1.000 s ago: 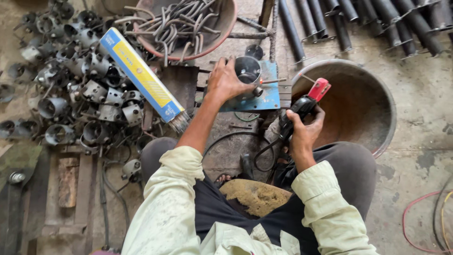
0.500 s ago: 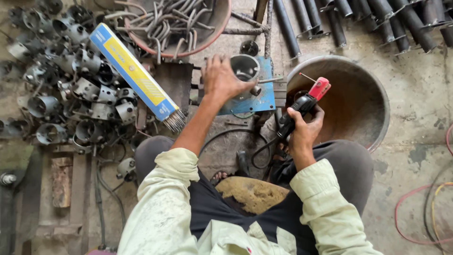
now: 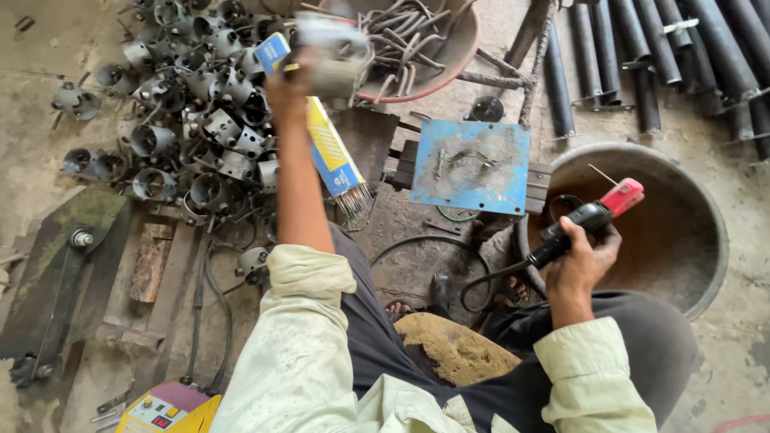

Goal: The person welds small metal cylinders together on a metal base plate using a stick welder. The person holds a cylinder in place by hand, applies the welding rod to the joints multiple times, and moves finished cylinders into a metal basin.

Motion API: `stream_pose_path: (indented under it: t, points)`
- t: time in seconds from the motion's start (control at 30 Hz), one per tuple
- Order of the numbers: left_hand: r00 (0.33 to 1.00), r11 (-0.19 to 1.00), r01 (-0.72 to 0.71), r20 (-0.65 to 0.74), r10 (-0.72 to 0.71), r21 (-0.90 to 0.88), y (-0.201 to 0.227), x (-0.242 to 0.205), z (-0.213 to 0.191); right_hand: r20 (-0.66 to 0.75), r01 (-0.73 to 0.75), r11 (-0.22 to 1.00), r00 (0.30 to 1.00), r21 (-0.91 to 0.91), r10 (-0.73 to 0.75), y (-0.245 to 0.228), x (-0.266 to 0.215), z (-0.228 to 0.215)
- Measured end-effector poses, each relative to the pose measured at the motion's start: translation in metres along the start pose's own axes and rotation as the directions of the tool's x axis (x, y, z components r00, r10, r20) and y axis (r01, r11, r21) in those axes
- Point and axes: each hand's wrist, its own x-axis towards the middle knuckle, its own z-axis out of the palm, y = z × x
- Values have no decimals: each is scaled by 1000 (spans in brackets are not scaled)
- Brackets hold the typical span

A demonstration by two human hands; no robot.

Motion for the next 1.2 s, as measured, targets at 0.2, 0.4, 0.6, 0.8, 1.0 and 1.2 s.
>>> stream_pose_path:
  t: [0.2,0.4,0.6,0.8,1.0,1.2]
  points:
    - [624,878,323,-619,-478,-353,-43,20,-139,5,-37,997,999,65,36,6,7,-14]
    - [818,707,-48,-434,-378,-706,-70,5,-157,2,-64,998,998,24,64,7,8,-14]
    - [984,982,-174,-29,176,71,-48,30,-31,5,-75,997,997,-17,75,8,5,-9]
    - [940,505,-267,107,323,821,-43,34,73,-24,-93,995,995,-38,92,4,0,-1]
    - [909,192,227,-137,-393,955,-32,59,106,-43,-121,992,992,-22,120,-8,-1,1]
    - [937,426,302,-183,-297,853,-62,76,86,-27,-113,994,993,10,114,-10,3,-7]
